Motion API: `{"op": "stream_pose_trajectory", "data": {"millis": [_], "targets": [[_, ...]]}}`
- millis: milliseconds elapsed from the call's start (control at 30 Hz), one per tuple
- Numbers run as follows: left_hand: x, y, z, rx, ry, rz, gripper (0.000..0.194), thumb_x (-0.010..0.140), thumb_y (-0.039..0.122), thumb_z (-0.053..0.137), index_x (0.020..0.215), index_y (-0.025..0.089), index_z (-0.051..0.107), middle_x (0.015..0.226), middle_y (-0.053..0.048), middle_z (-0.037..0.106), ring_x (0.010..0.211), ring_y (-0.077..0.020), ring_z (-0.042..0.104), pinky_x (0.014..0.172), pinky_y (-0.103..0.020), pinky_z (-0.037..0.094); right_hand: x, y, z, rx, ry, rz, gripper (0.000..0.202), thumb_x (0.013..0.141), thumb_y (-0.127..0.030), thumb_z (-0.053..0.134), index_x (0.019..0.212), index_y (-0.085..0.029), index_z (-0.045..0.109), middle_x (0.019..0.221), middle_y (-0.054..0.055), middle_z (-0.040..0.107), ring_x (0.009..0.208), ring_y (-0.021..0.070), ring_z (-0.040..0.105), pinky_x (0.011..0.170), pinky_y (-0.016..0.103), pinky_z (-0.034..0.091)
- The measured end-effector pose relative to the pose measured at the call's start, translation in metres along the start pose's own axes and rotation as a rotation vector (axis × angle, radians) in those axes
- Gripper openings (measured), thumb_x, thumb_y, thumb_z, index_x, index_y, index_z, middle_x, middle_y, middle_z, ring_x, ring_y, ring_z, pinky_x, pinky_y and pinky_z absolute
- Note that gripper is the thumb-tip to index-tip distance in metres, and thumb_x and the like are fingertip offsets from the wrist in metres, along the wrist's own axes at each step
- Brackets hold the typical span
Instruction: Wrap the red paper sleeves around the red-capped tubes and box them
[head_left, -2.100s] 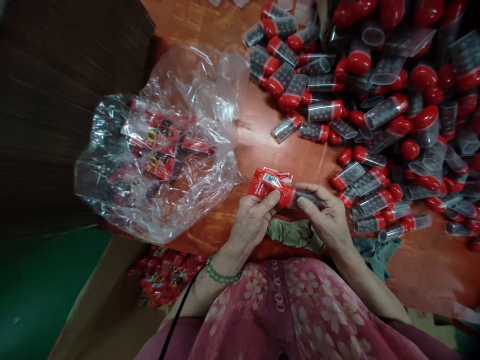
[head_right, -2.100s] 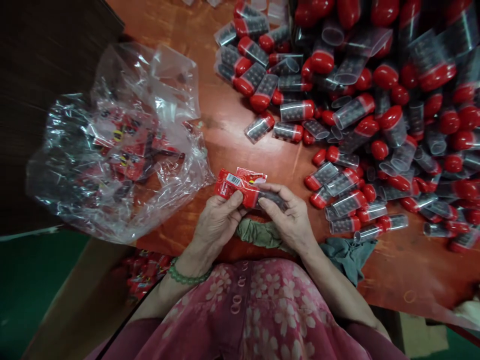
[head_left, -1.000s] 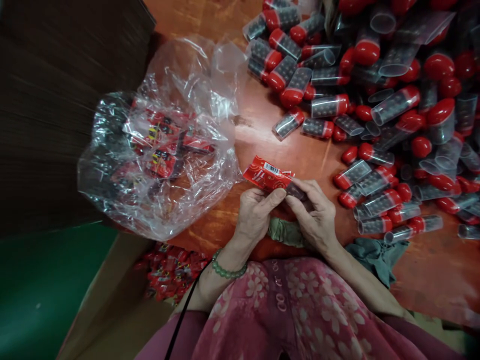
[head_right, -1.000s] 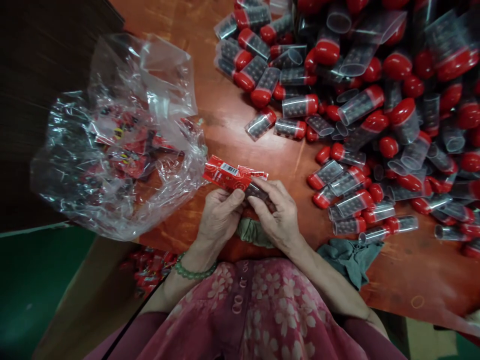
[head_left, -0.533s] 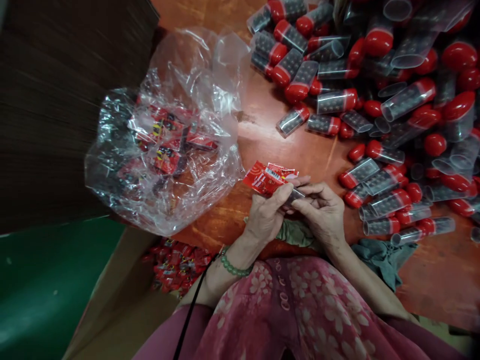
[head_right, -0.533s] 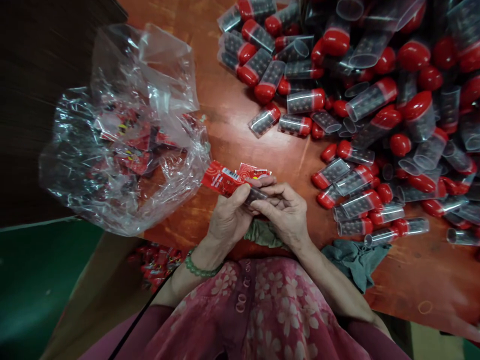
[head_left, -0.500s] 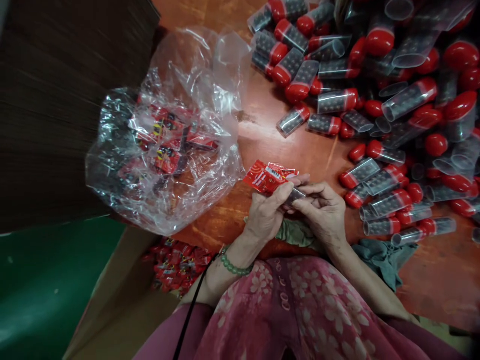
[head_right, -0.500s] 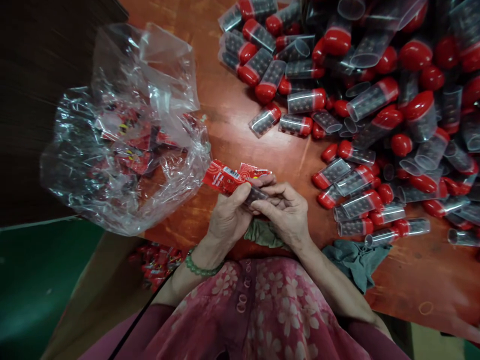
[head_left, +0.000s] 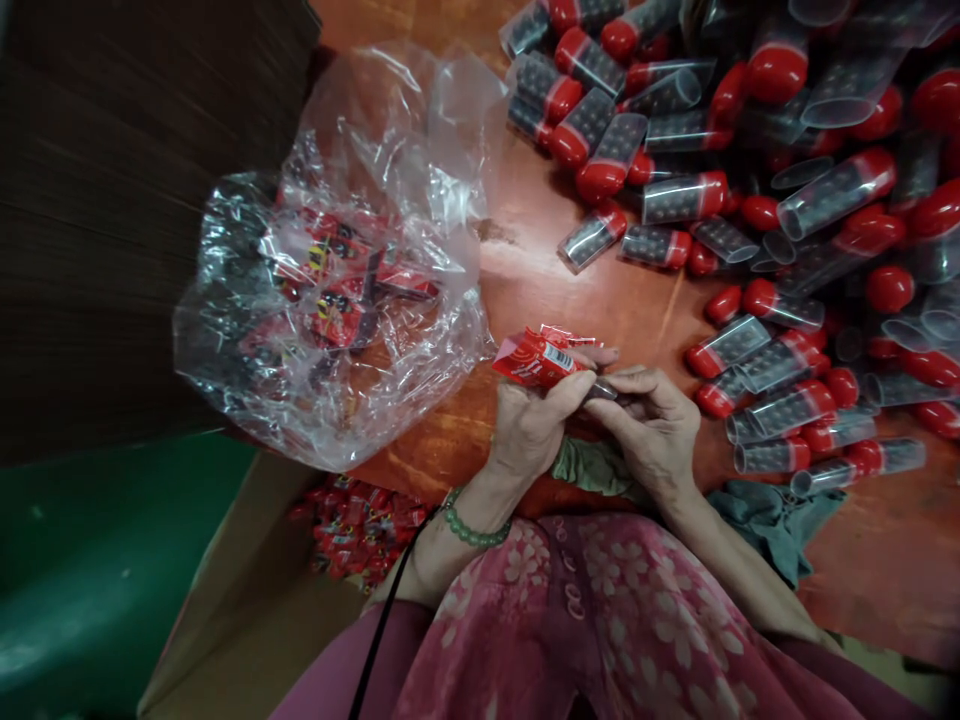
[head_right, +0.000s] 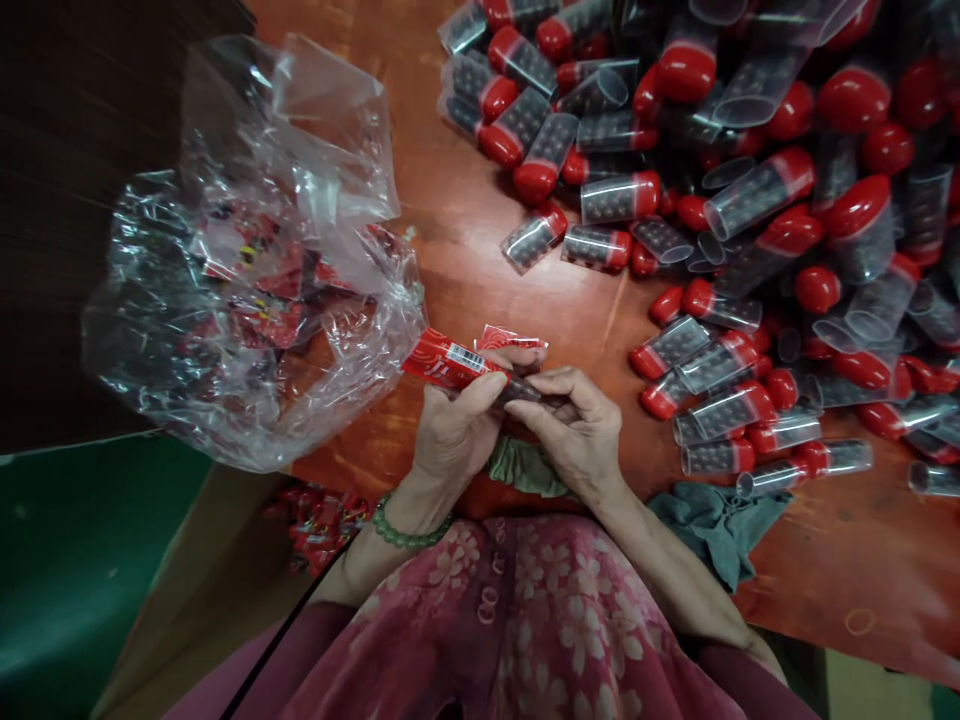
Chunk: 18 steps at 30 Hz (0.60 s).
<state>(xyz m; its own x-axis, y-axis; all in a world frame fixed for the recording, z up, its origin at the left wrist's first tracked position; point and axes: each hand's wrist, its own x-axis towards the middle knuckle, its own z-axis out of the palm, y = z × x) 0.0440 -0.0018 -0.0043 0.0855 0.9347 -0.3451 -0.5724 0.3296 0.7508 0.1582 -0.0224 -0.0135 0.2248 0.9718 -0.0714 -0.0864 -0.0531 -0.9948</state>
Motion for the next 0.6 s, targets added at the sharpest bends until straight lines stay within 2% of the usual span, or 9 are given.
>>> {"op": "stream_pose_trajectory", "data": {"millis": [100,233,367,500,600], "targets": [[0.0025,0.0018,-0.0032,0.022,-0.026,0.003,0.021,0.071,0.033,0.081,0.083,0.018,0.073,0.101,-0.007,0.077,0.105,-0.0255,0.071,0.099,-0.041,0.054,0.0007,-0.0011,-0.0004,0.049,-0.009,0.054,0.026,0.066,-0.033,0.087,0.076,-0.022,0.066,0.072,-0.004,0.069,0.061,0.0115,0.068,0.059,0.024,0.06],[0.0031,-0.0003,-0.009,-0.063,-0.023,-0.026,0.043,0.07,0.047,0.082,0.102,0.018,0.071,0.113,-0.011,0.075,0.109,-0.0286,0.07,0.096,-0.044,0.056,0.0016,0.0004,0.0019,0.176,-0.039,0.17,0.025,0.072,-0.03,0.084,0.081,-0.022,0.063,0.074,-0.004,0.073,0.057,0.0123,0.071,0.056,0.024,0.061],[0.0031,-0.0027,-0.0098,-0.05,0.003,-0.095,0.04,0.073,0.047,0.08,0.099,0.016,0.073,0.106,-0.012,0.077,0.104,-0.0293,0.072,0.088,-0.042,0.059,0.0007,0.0058,0.0039,0.206,-0.051,0.207,0.026,0.072,-0.029,0.083,0.081,-0.021,0.061,0.075,-0.004,0.074,0.058,0.013,0.072,0.055,0.023,0.062],[0.0057,-0.0035,-0.0095,-0.012,0.07,-0.121,0.035,0.066,0.044,0.085,0.085,0.015,0.077,0.088,-0.009,0.079,0.084,-0.0252,0.075,0.077,-0.036,0.061,-0.0014,0.0069,0.0051,0.136,-0.019,0.123,0.022,0.071,-0.025,0.084,0.08,-0.022,0.064,0.074,-0.005,0.071,0.06,0.0112,0.07,0.057,0.022,0.061],[0.0076,-0.0044,-0.0104,-0.037,0.094,-0.108,0.031,0.063,0.042,0.087,0.079,0.016,0.078,0.082,-0.007,0.079,0.083,-0.0232,0.075,0.083,-0.035,0.059,-0.0019,0.005,0.0059,0.032,0.031,-0.014,0.019,0.069,-0.02,0.084,0.08,-0.023,0.068,0.075,-0.004,0.07,0.067,0.0109,0.07,0.062,0.021,0.061]]}}
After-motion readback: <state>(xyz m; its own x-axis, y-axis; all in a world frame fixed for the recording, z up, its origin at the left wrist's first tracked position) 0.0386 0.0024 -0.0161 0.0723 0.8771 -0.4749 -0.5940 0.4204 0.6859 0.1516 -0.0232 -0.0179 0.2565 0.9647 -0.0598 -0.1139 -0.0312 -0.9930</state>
